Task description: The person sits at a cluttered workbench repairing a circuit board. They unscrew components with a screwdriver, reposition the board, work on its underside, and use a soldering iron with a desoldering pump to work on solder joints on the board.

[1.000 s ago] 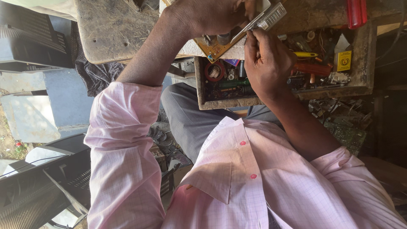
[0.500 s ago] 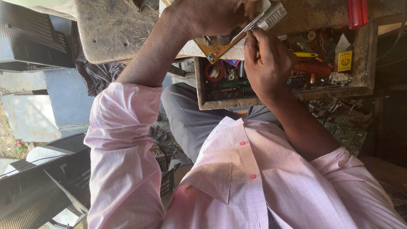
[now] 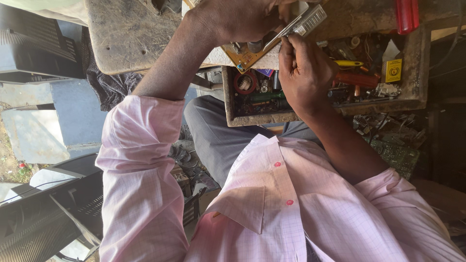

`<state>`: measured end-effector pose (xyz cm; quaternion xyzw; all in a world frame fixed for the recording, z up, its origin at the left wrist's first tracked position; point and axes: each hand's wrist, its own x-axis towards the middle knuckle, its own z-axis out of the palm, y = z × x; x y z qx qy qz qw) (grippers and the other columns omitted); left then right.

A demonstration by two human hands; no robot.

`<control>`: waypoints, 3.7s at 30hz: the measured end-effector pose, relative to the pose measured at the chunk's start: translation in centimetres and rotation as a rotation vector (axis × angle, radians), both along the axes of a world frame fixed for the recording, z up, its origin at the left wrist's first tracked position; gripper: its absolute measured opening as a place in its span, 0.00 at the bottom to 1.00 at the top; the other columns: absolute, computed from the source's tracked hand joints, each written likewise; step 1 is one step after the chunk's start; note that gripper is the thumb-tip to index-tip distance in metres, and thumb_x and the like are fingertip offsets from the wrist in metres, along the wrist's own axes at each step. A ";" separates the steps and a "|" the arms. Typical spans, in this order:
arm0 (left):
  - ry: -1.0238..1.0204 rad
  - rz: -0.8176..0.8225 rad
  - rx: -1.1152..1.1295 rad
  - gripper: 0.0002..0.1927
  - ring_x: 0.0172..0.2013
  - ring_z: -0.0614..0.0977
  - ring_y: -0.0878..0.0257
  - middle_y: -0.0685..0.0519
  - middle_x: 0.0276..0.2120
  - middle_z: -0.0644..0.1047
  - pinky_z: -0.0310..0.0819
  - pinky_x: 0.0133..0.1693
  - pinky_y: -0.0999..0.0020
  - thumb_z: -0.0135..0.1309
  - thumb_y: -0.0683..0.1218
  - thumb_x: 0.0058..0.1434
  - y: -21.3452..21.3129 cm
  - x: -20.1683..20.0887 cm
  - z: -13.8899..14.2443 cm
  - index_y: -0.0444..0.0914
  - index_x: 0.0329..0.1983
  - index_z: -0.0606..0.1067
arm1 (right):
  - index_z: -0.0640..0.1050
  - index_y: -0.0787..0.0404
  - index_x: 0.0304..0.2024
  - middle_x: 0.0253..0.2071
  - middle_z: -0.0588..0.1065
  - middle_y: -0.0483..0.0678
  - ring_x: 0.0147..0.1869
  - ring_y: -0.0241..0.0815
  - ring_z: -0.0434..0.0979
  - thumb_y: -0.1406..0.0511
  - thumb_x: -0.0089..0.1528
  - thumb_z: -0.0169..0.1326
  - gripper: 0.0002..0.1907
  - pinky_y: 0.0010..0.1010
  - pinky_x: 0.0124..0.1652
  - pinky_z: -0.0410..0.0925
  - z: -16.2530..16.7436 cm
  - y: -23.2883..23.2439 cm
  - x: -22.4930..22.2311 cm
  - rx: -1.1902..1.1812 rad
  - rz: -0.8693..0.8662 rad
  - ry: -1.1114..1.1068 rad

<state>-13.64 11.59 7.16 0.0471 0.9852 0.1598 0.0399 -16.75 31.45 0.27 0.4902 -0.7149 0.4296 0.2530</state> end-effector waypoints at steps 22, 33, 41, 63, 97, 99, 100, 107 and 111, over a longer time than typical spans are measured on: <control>0.186 -0.131 0.063 0.07 0.29 0.84 0.63 0.54 0.31 0.82 0.78 0.27 0.67 0.62 0.51 0.69 -0.9 0.4 -0.4 0.44 0.43 0.82 | 0.76 0.68 0.49 0.33 0.76 0.49 0.30 0.36 0.77 0.76 0.71 0.62 0.07 0.29 0.27 0.66 0.6 -0.1 0.0 0.019 0.038 -0.028; 0.024 -0.118 0.423 0.03 0.34 0.84 0.68 0.59 0.36 0.82 0.80 0.35 0.71 0.59 0.46 0.69 -0.4 0.4 1.7 0.46 0.42 0.82 | 0.76 0.68 0.49 0.34 0.76 0.50 0.32 0.38 0.78 0.76 0.71 0.62 0.08 0.31 0.29 0.68 1.1 0.1 0.1 0.004 0.029 -0.029; 0.244 -0.306 0.337 0.03 0.37 0.85 0.63 0.54 0.39 0.84 0.81 0.37 0.69 0.62 0.44 0.70 -0.9 -0.1 0.9 0.42 0.44 0.83 | 0.76 0.67 0.49 0.33 0.75 0.50 0.32 0.39 0.78 0.76 0.71 0.62 0.08 0.31 0.29 0.68 1.3 0.1 0.1 0.018 0.021 -0.027; 0.171 -0.182 0.200 0.06 0.37 0.84 0.61 0.54 0.41 0.83 0.80 0.37 0.65 0.62 0.45 0.66 -0.2 0.2 1.5 0.43 0.45 0.83 | 0.76 0.68 0.47 0.32 0.76 0.48 0.28 0.35 0.76 0.76 0.69 0.62 0.08 0.28 0.26 0.66 0.9 -0.1 -0.4 0.013 0.018 -0.025; 0.546 -0.028 0.136 0.01 0.37 0.84 0.51 0.47 0.34 0.79 0.76 0.38 0.56 0.57 0.41 0.70 1.6 1.9 0.4 0.38 0.42 0.77 | 0.76 0.63 0.49 0.28 0.72 0.46 0.28 0.36 0.74 0.73 0.70 0.67 0.11 0.32 0.27 0.65 -0.6 0.6 -1.2 -0.021 -0.033 0.030; 0.543 -0.002 0.138 0.02 0.38 0.83 0.49 0.46 0.35 0.79 0.75 0.39 0.54 0.57 0.41 0.71 2.2 2.1 0.5 0.37 0.41 0.77 | 0.73 0.64 0.53 0.31 0.74 0.45 0.30 0.34 0.76 0.70 0.71 0.70 0.17 0.29 0.29 0.67 -1.1 0.6 -1.2 -0.064 -0.010 -0.103; 0.544 0.021 0.134 0.03 0.38 0.83 0.48 0.45 0.35 0.79 0.74 0.40 0.52 0.58 0.42 0.71 2.4 2.3 0.5 0.38 0.40 0.77 | 0.71 0.64 0.55 0.33 0.75 0.44 0.32 0.33 0.78 0.69 0.71 0.71 0.20 0.28 0.30 0.68 -1.3 0.6 -1.2 -0.087 0.002 -0.168; 0.569 0.106 0.120 0.06 0.43 0.81 0.43 0.42 0.40 0.78 0.74 0.43 0.49 0.57 0.39 0.67 4.1 2.8 0.1 0.35 0.45 0.76 | 0.61 0.64 0.69 0.61 0.61 0.58 0.68 0.51 0.60 0.55 0.71 0.68 0.37 0.48 0.62 0.61 -0.3 2.1 -1.8 -0.042 -0.100 -0.071; 0.619 0.171 0.199 0.04 0.43 0.81 0.43 0.42 0.41 0.78 0.74 0.45 0.49 0.55 0.39 0.70 5.0 2.7 -0.1 0.37 0.47 0.75 | 0.68 0.59 0.71 0.60 0.68 0.52 0.67 0.50 0.62 0.54 0.73 0.70 0.33 0.49 0.62 0.59 0.0 2.5 -2.4 0.099 -0.100 -0.101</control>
